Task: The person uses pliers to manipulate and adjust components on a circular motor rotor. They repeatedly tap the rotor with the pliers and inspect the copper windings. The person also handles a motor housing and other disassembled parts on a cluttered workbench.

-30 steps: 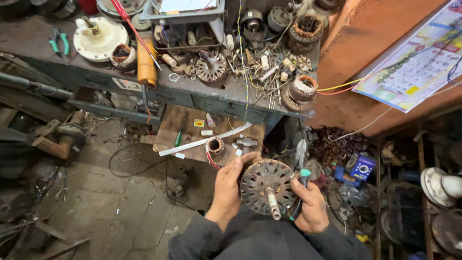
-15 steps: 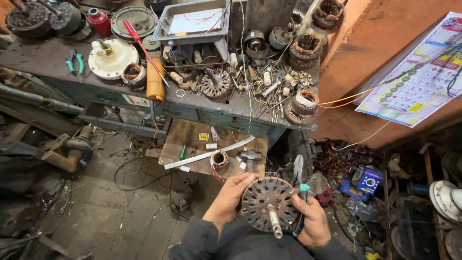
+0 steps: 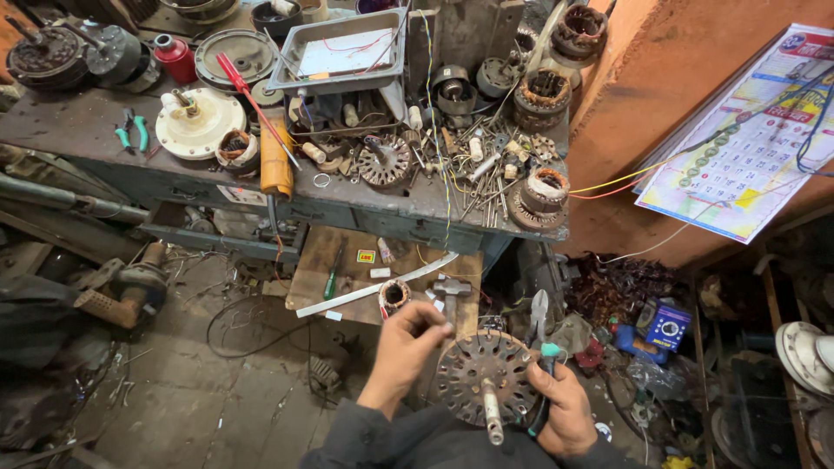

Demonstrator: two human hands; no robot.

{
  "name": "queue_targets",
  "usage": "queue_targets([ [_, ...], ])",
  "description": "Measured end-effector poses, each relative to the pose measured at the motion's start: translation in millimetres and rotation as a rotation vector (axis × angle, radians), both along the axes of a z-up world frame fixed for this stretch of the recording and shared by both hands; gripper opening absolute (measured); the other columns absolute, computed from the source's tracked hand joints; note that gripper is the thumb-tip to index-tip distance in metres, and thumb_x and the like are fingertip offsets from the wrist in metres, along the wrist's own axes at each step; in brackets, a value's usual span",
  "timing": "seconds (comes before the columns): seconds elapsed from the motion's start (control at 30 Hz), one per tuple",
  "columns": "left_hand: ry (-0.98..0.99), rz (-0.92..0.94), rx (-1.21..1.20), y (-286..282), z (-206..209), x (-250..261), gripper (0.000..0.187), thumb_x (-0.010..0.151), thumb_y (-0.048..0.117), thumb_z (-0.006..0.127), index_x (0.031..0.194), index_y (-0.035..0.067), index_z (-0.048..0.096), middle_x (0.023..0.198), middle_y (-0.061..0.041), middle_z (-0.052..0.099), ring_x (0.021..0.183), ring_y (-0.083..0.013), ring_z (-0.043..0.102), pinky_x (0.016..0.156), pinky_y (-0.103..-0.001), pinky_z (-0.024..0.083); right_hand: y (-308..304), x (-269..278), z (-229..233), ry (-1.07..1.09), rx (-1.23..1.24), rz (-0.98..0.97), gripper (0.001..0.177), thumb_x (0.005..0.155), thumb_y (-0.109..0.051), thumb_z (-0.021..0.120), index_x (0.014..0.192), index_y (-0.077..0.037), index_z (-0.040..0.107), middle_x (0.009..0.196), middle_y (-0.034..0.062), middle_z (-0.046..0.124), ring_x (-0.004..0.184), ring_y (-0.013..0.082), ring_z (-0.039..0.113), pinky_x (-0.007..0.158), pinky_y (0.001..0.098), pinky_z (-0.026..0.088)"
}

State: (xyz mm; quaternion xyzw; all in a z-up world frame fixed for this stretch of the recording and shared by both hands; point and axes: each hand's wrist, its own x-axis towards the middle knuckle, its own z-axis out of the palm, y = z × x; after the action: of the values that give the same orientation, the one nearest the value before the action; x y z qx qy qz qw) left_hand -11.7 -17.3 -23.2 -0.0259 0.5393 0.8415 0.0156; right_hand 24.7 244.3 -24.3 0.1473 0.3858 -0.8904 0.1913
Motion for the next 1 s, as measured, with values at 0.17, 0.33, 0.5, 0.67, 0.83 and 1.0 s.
queue_targets([
  [0.17,-0.003,0.117,-0.046,-21,15,-1,0.020,0.088,-0.004,0.075,0.106,0.000,0.068,0.092,-0.004,0.071,0.084,-0.0117,0.064,0.074,-0.027,0.051,0,2,3,-0.002,-0.005,-0.004,0.041,0.090,-0.017,0.066,0.121,0.008,0.061,0.111,0.0218,0.073,0.096,0.0346,0.074,0.088,0.0507,0.059],
  [0.33,0.038,-0.127,-0.138,-5,22,3,0.032,0.093,0.002,0.066,0.125,0.000,0.067,0.108,-0.005,0.074,0.101,-0.0107,0.069,0.092,-0.026,0.055,-2,5,7,0.047,-0.013,0.004,0.043,0.091,-0.017,0.068,0.124,0.010,0.060,0.112,0.0230,0.073,0.096,0.0349,0.073,0.087,0.0499,0.058],
  [0.5,-0.069,-0.456,0.147,3,12,6,0.030,0.099,0.010,0.065,0.126,-0.003,0.069,0.118,-0.005,0.075,0.105,-0.0097,0.069,0.095,-0.026,0.055,-2,4,5,0.014,0.008,0.001,0.045,0.089,-0.019,0.068,0.124,0.010,0.061,0.112,0.0221,0.073,0.098,0.0335,0.073,0.089,0.0482,0.058],
  [0.67,-0.119,-0.530,0.217,12,-7,4,0.023,0.100,0.011,0.071,0.117,-0.005,0.074,0.105,-0.008,0.075,0.092,-0.0112,0.067,0.083,-0.028,0.055,0,7,0,-0.003,-0.006,0.010,0.043,0.090,-0.019,0.068,0.122,0.009,0.060,0.111,0.0223,0.073,0.097,0.0335,0.073,0.088,0.0500,0.058],
  [0.83,0.182,-0.448,-0.054,3,-21,-1,0.017,0.095,0.006,0.076,0.108,-0.005,0.075,0.098,-0.003,0.073,0.090,-0.0089,0.065,0.081,-0.025,0.053,4,9,-6,0.042,-0.004,0.001,0.042,0.094,-0.017,0.069,0.124,0.010,0.059,0.110,0.0194,0.072,0.097,0.0307,0.071,0.089,0.0487,0.057],
  [1.0,0.250,-0.174,0.064,-16,-37,-24,0.017,0.087,-0.006,0.077,0.103,-0.001,0.075,0.098,-0.007,0.074,0.091,-0.0162,0.067,0.083,-0.031,0.054,11,14,-20,0.021,0.023,0.034,0.045,0.089,-0.020,0.069,0.122,0.010,0.061,0.107,0.0191,0.074,0.094,0.0307,0.073,0.085,0.0471,0.058],
])
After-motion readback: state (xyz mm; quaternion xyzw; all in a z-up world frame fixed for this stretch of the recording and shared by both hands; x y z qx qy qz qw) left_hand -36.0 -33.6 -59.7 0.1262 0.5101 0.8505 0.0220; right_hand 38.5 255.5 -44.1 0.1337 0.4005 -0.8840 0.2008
